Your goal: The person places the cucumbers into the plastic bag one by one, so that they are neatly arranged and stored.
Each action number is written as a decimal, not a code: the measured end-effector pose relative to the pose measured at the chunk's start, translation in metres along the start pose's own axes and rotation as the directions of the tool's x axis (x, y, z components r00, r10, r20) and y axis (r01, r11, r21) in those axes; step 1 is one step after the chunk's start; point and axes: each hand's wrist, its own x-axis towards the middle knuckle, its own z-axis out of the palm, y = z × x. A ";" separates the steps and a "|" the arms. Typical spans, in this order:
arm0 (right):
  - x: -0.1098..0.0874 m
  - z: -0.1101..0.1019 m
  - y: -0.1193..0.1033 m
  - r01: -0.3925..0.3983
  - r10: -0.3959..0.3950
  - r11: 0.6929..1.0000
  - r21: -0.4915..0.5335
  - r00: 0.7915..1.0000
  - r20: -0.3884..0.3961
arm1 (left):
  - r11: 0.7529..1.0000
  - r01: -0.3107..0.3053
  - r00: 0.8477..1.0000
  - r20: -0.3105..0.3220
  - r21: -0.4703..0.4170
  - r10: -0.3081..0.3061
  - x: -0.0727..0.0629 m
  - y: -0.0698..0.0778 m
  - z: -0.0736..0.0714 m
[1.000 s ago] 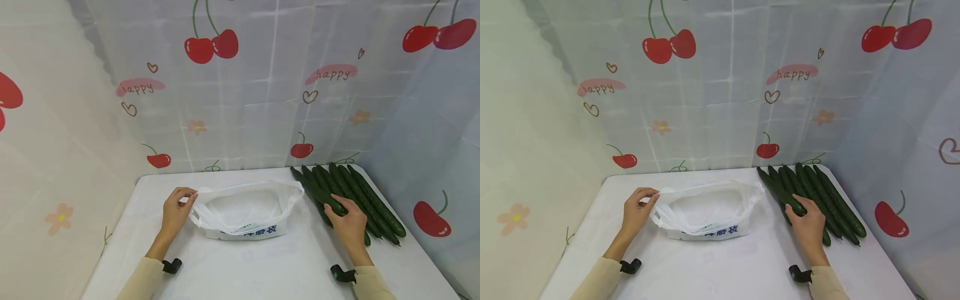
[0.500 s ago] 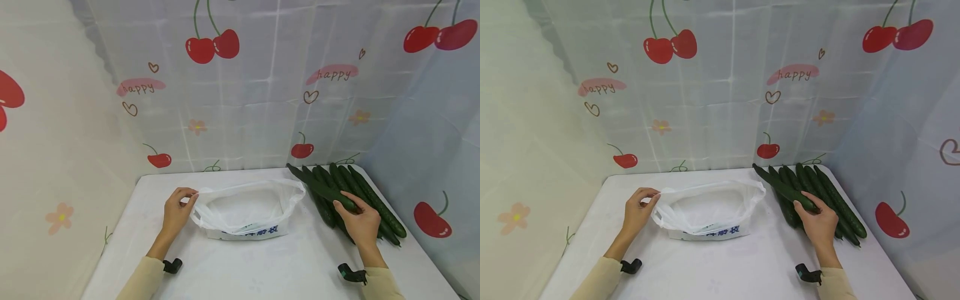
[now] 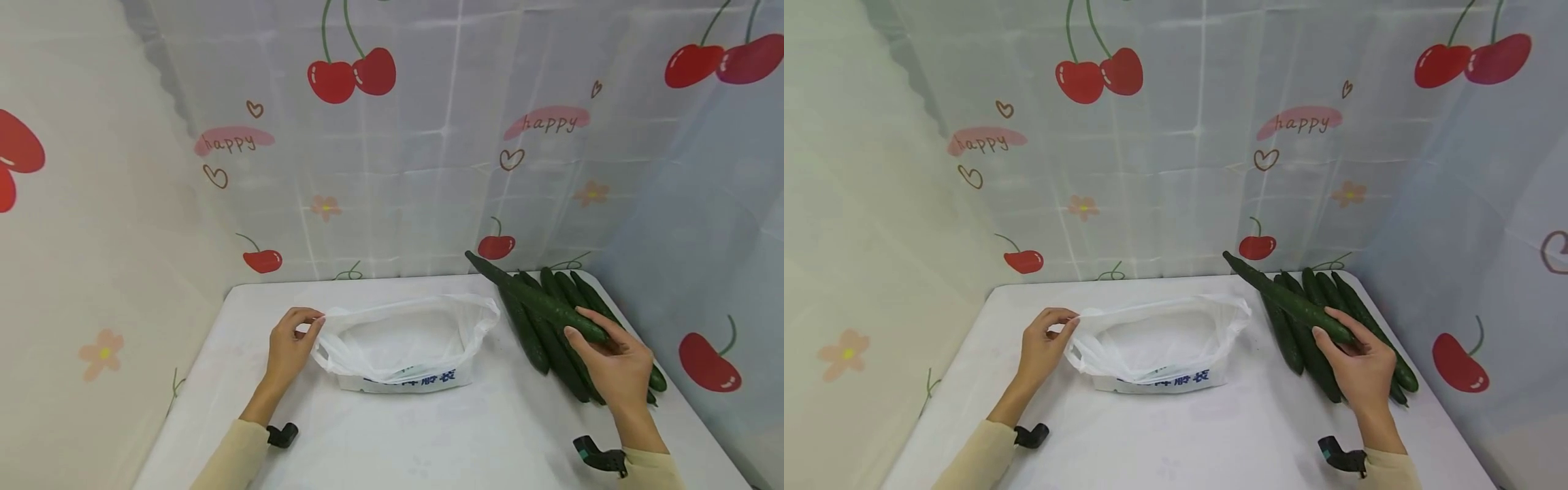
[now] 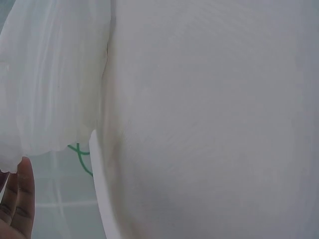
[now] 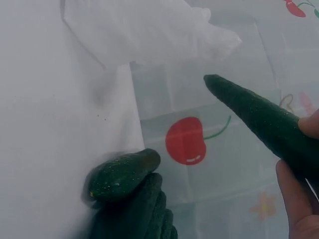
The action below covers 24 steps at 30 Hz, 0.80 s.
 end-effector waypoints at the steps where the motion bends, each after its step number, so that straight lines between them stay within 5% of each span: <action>1: 0.001 0.000 -0.002 0.011 -0.011 1.000 0.009 1.000 0.006 | 1.000 0.004 1.000 0.003 -0.001 -0.004 0.000 0.000 0.000; 8: 0.004 -0.001 -0.013 0.075 -0.087 0.984 0.159 0.994 0.068 | 1.000 0.017 1.000 0.009 0.013 -0.017 0.001 0.000 0.001; 13: 0.005 0.002 -0.024 0.138 -0.200 0.902 0.408 0.973 0.112 | 1.000 0.020 1.000 0.015 0.004 -0.020 0.002 0.000 0.000; 19: 0.004 0.010 -0.041 0.160 -0.342 0.802 0.575 0.913 0.223 | 1.000 0.023 0.999 0.023 0.011 -0.023 0.003 0.000 0.000; 24: 0.003 0.021 -0.047 0.158 -0.397 0.803 0.575 0.861 0.317 | 1.000 0.026 0.999 0.024 0.006 -0.027 0.002 -0.001 0.000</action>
